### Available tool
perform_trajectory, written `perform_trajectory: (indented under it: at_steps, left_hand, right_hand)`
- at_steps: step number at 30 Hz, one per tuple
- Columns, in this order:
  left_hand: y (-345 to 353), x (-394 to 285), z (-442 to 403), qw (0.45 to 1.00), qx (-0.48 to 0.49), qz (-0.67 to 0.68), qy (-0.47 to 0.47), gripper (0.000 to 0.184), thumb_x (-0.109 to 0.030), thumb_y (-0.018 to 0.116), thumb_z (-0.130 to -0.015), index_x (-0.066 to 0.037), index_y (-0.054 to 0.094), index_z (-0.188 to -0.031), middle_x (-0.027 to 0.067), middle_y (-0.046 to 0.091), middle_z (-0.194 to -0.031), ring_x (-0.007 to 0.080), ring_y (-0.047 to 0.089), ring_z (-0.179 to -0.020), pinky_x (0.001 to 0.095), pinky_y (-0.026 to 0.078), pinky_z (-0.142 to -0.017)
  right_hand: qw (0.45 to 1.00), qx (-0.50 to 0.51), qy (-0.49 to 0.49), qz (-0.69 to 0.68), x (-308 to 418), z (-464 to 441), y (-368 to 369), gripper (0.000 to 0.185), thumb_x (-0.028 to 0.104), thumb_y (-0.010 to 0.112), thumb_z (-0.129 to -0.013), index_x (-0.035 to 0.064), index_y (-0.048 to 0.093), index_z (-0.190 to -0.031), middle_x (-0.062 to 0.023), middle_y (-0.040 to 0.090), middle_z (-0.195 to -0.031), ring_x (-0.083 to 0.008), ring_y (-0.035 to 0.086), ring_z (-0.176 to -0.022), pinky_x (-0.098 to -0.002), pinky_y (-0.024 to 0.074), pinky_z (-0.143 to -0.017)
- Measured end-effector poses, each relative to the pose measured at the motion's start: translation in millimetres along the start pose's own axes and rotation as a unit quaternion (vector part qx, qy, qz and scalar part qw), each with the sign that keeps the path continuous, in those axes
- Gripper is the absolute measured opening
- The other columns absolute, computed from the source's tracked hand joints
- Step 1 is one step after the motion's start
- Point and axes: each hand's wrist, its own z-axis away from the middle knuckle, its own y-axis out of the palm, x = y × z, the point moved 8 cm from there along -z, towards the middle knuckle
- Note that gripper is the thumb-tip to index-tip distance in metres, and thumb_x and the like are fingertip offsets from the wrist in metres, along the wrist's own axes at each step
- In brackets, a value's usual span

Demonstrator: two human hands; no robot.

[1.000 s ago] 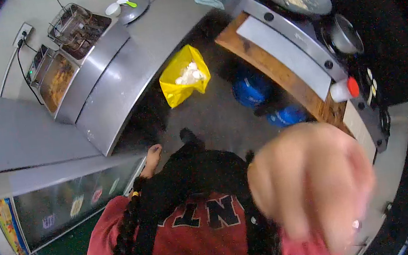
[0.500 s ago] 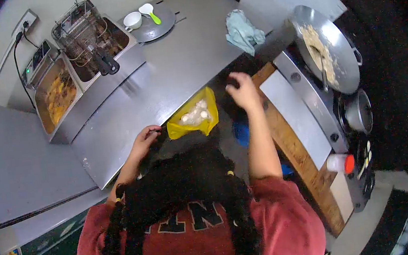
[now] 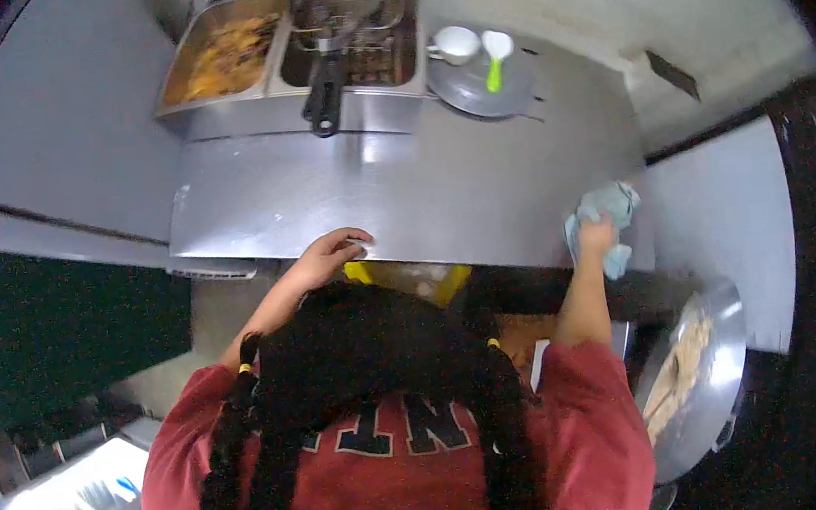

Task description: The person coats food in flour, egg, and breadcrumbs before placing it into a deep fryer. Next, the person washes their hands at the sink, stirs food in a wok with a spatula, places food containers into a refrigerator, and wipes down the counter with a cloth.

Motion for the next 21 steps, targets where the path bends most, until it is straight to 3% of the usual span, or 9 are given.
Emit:
perform_trajectory:
  at_steps: [1,3,7,9,10,12,15,19,21]
  left_hand:
    - [-6,6,-1,0.999,-0.018,0.008,0.041,0.027,-0.014,0.056,-0.094,-0.006,0.059,-0.119,0.0036,0.062,-0.110,0.0128,0.056,-0.099,0.0278,0.044,-0.091]
    - [-26,9,5,0.995,-0.053,0.018,0.082,0.027,-0.017,0.057,-0.094,-0.007,0.060,-0.119,0.0038,0.062,-0.106,0.0128,0.056,-0.098,0.0282,0.044,-0.089]
    - [-67,15,43,0.993,-0.100,-0.007,0.070,0.027,-0.016,0.054,-0.096,-0.009,0.059,-0.121,0.0004,0.061,-0.104,0.0088,0.051,-0.090,0.0257,0.043,-0.084]
    - [-92,30,63,0.993,-0.117,0.003,-0.004,0.028,-0.018,0.054,-0.096,-0.009,0.058,-0.122,-0.0009,0.061,-0.105,0.0090,0.051,-0.091,0.0248,0.043,-0.084]
    - [-102,31,74,0.991,-0.128,0.005,0.020,0.030,-0.019,0.055,-0.096,-0.008,0.058,-0.123,-0.0013,0.061,-0.105,0.0090,0.051,-0.091,0.0246,0.042,-0.083]
    - [-126,46,96,0.989,-0.145,-0.005,-0.001,0.030,-0.020,0.054,-0.096,-0.008,0.057,-0.124,-0.0006,0.060,-0.106,0.0092,0.051,-0.092,0.0250,0.042,-0.084]
    - [-152,73,128,0.987,-0.158,-0.008,-0.009,0.032,-0.021,0.054,-0.096,-0.006,0.057,-0.124,0.0011,0.060,-0.109,0.0098,0.051,-0.094,0.0260,0.043,-0.085]
    - [-180,103,175,0.976,-0.216,0.003,0.010,0.032,-0.023,0.057,-0.095,-0.008,0.058,-0.123,0.0047,0.063,-0.108,0.0142,0.057,-0.098,0.0294,0.046,-0.086]
    - [-190,122,201,0.973,-0.225,0.037,-0.023,0.032,-0.023,0.057,-0.095,-0.007,0.058,-0.123,0.0051,0.063,-0.109,0.0149,0.058,-0.102,0.0294,0.046,-0.087]
  right_hand:
    - [1.000,0.010,-0.018,-0.006,26,14,-6,0.063,0.041,0.074,-0.070,0.0094,0.056,-0.121,-0.0206,0.061,-0.113,-0.0376,0.055,-0.108,-0.0450,0.0428,-0.094]
    - [0.955,-0.007,-0.099,-0.279,87,49,-20,0.031,0.018,0.071,-0.072,0.0023,0.055,-0.094,-0.0135,0.060,-0.093,-0.0239,0.055,-0.090,-0.0365,0.0436,-0.085]
    - [0.838,0.060,-0.293,-0.457,218,162,-33,0.027,0.002,0.069,-0.067,0.0020,0.047,-0.082,-0.0055,0.048,-0.082,-0.0187,0.048,-0.081,-0.0310,0.0424,-0.078]
    - [0.873,0.048,-0.366,-0.320,299,233,-66,0.033,0.013,0.077,-0.067,0.0012,0.052,-0.086,-0.0126,0.052,-0.087,-0.0319,0.054,-0.086,-0.0394,0.0442,-0.080]
    - [0.892,0.181,-0.345,-0.229,340,259,-67,0.042,0.023,0.079,-0.067,0.0036,0.057,-0.097,-0.0189,0.056,-0.105,-0.0379,0.053,-0.101,-0.0435,0.0436,-0.087]
    - [0.857,0.168,-0.447,-0.194,387,298,-30,0.062,0.035,0.078,-0.069,0.0097,0.054,-0.120,-0.0228,0.050,-0.126,-0.0413,0.046,-0.119,-0.0490,0.0379,-0.099]
    - [0.865,0.162,-0.469,-0.081,438,345,42,0.083,0.046,0.075,-0.068,0.0148,0.042,-0.138,-0.0246,0.040,-0.140,-0.0441,0.036,-0.130,-0.0563,0.0277,-0.107]
    - [0.868,0.117,-0.476,-0.082,511,390,70,0.095,0.052,0.074,-0.066,0.0165,0.034,-0.144,-0.0259,0.039,-0.141,-0.0451,0.033,-0.132,-0.0614,0.0215,-0.108]
    - [0.885,0.129,-0.440,-0.079,544,414,83,0.093,0.047,0.074,-0.064,0.0192,0.036,-0.144,-0.0247,0.038,-0.142,-0.0447,0.034,-0.131,-0.0561,0.0241,-0.108]
